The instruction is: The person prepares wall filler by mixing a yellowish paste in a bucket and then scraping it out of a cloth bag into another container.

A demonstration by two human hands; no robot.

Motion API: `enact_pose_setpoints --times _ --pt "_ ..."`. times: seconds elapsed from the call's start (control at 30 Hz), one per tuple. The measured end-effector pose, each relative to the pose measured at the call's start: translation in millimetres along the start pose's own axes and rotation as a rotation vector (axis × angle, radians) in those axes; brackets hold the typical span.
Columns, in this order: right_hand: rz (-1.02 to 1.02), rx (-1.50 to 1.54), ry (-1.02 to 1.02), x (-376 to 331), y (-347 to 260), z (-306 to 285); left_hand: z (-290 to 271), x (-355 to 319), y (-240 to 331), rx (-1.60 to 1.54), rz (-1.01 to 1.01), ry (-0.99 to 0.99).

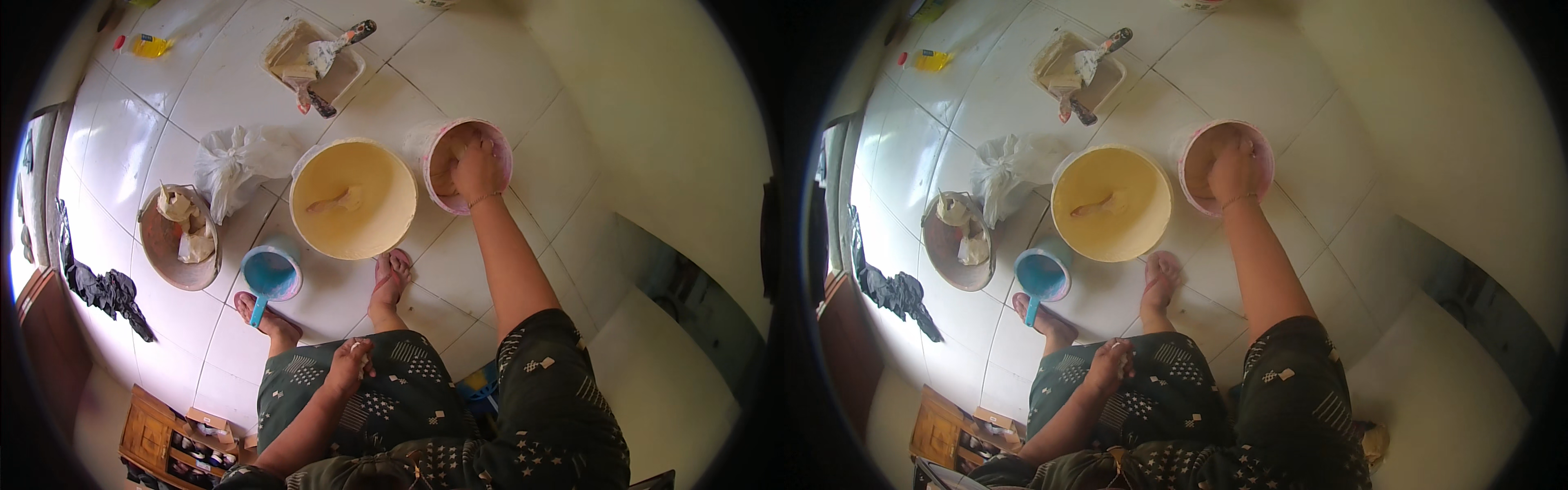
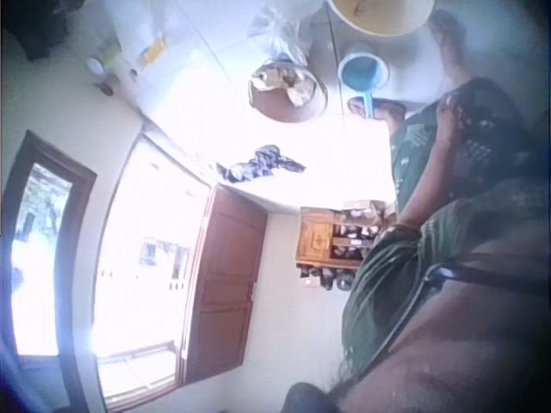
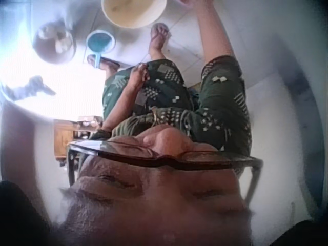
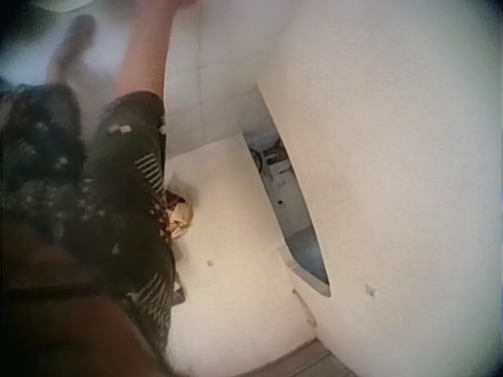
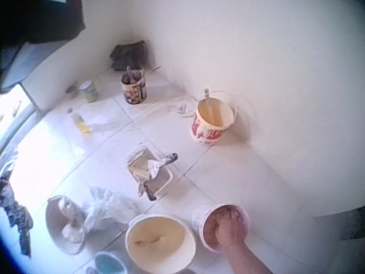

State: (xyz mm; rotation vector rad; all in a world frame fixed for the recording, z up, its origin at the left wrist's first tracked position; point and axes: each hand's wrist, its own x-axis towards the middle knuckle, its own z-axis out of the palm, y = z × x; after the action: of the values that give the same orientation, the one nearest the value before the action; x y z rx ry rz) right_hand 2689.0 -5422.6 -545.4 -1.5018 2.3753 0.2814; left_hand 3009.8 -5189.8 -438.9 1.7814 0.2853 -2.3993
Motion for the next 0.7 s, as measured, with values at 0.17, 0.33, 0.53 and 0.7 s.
enact_pose_setpoints --times 0.17,0.33,0.53,0.7 --pt "-0.050 -0.157 -0.111 7.8 5.5 7.1 -7.7 0.5 6.2 -0.010 0.049 0.028" --pt "-0.026 -0.117 0.026 -1.8 11.9 15.9 -5.5 10.6 5.6 -0.010 0.072 -0.022" --pt "0.092 -0.079 -0.012 6.1 -6.7 0.9 -6.6 12.6 6.3 0.062 0.084 -0.027" --pt "-0.109 0.358 0.122 -39.2 -47.2 -45.9 -6.4 13.1 9.5 0.110 0.113 -0.010"
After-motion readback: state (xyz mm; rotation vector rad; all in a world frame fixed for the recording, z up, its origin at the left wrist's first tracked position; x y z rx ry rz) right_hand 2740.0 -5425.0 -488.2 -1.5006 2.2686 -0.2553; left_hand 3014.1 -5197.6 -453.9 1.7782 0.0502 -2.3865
